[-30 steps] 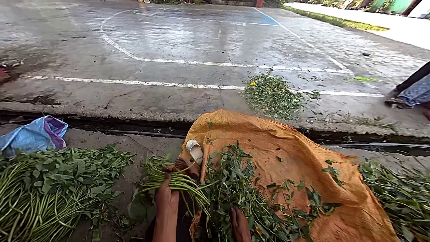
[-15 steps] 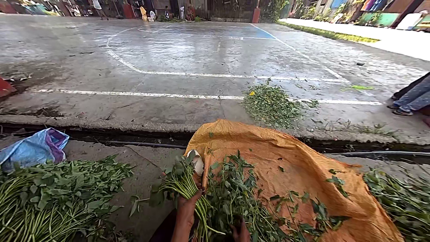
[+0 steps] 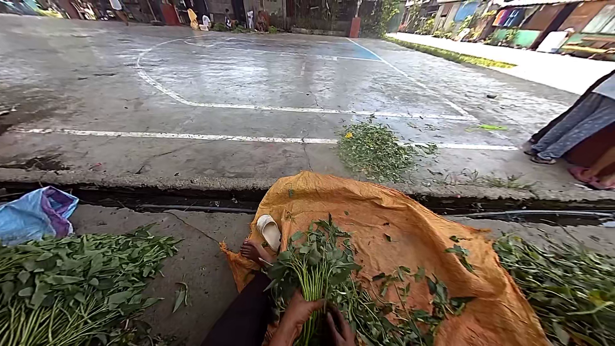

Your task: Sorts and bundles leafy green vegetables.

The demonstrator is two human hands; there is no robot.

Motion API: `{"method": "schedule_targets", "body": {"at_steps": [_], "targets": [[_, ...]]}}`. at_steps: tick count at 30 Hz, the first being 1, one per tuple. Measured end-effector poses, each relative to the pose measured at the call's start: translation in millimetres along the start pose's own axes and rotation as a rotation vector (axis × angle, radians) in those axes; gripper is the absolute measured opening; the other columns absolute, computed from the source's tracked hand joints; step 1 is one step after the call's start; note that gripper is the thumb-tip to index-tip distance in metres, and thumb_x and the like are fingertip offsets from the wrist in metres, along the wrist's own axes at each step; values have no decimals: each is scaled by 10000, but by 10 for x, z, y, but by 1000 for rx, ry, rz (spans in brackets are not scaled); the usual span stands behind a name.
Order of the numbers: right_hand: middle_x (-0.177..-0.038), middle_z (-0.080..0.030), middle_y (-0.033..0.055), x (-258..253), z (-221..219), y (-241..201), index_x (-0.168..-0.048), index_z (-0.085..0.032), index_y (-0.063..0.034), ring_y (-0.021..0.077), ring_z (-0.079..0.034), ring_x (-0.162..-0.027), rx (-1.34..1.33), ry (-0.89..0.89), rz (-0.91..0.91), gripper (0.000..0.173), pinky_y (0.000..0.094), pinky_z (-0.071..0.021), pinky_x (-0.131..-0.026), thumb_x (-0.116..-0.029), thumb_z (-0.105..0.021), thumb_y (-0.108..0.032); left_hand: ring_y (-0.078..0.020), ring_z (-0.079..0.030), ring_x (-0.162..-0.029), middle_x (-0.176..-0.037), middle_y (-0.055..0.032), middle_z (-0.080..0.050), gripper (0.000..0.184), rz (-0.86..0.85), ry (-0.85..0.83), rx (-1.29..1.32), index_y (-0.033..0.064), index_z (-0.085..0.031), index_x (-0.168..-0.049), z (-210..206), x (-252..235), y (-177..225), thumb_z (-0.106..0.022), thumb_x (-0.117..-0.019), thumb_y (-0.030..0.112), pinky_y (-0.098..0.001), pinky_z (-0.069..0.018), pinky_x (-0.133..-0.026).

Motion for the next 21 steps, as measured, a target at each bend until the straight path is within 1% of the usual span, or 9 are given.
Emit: {"method": "schedule_targets", "body": {"at_steps": [2, 4, 5, 7, 8, 12, 15, 18, 21], "targets": [[-1351, -569, 305, -138, -80, -174, -1408, -479, 123, 309, -575, -1240, -204, 115, -164, 469, 465, -446, -1072, -1100, -419, -225, -254, -618, -1170, -1295, -241, -600, 687, -12, -32, -54, -85, -430, -1408, -58, 33, -17, -802, -834, -11, -383, -509, -1016], [-1172, -627, 262, -252, -174, -303, -1320, -536, 128, 270, -611, -1063, -259, 310, -232, 419, 441, -491, -954, -1093, -461, -216, -249, -627, -1146, -1260, -235, -617, 625, -26, -4, -53, -88, -472, -1367, -82, 28, -52, -797, -841, -1, -379, -516, -1001], [-1136, -619, 264, -253, -201, -335, -1322, -519, 135, 283, -602, -1044, -194, 348, -229, 389, 436, -480, -946, -1091, -460, -172, -260, -618, -1155, -1267, -245, -608, 622, -31, 30, -29, -95, -467, -1370, -74, 16, -65, -791, -847, -3, -384, -508, -1006], [-1317, -584, 369, -129, -199, -321, -1420, -438, 176, 438, -576, -1270, 110, 238, -182, 444, 519, -413, -1125, -1076, -460, -103, -287, -614, -1160, -1276, -269, -597, 626, -53, 127, 11, -105, -456, -1375, -19, -43, -80, -785, -855, 8, -404, -506, -1006], [-1327, -569, 390, -43, -193, -262, -1418, -421, 197, 476, -562, -1286, 261, 154, -171, 449, 533, -399, -1139, -1069, -458, -83, -300, -615, -1165, -1280, -278, -596, 631, -66, 176, 24, -108, -453, -1381, 24, -73, -70, -786, -859, 17, -415, -507, -1006], [-1386, -510, 405, 173, -31, 224, -1409, -472, 166, 518, -519, -1313, 585, -51, -309, 485, 569, -406, -1122, -1045, -545, -145, -292, -616, -1156, -1262, -274, -606, 569, -143, 275, 14, -114, -488, -1349, 220, -108, 67, -774, -880, 34, -407, -502, -1006], [-1486, -384, 417, 137, 44, 140, -1453, -525, 23, 604, -409, -1354, 556, 8, -182, 527, 722, -342, -1084, -1002, -643, -225, -306, -614, -1157, -1245, -275, -610, 536, -146, 256, -37, -113, -521, -1314, 187, -124, 51, -782, -878, 57, -421, -498, -1010], [-1411, -526, 314, -110, -65, -169, -1293, -666, -9, 533, -475, -1321, 513, 55, 42, 364, 724, -349, -1045, -988, -623, -203, -290, -624, -1139, -1242, -265, -613, 560, -112, 220, -8, -105, -500, -1336, 102, -98, 43, -781, -878, 52, -409, -512, -993], [-1374, -555, 302, -183, -212, -259, -1284, -633, 66, 495, -488, -1326, 620, -35, 47, 369, 687, -334, -1076, -1058, -486, -186, -231, -646, -1059, -1193, -237, -632, 503, -139, 298, 171, -109, -504, -1312, 165, -36, 137, -752, -884, -19, -360, -542, -926]]}}
Point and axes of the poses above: each hand's wrist, its own x-axis away from the middle knuckle, its own z-axis out of the back of the hand, y = z × x, the point moved 2 cm from there along -x, towards the middle knuckle
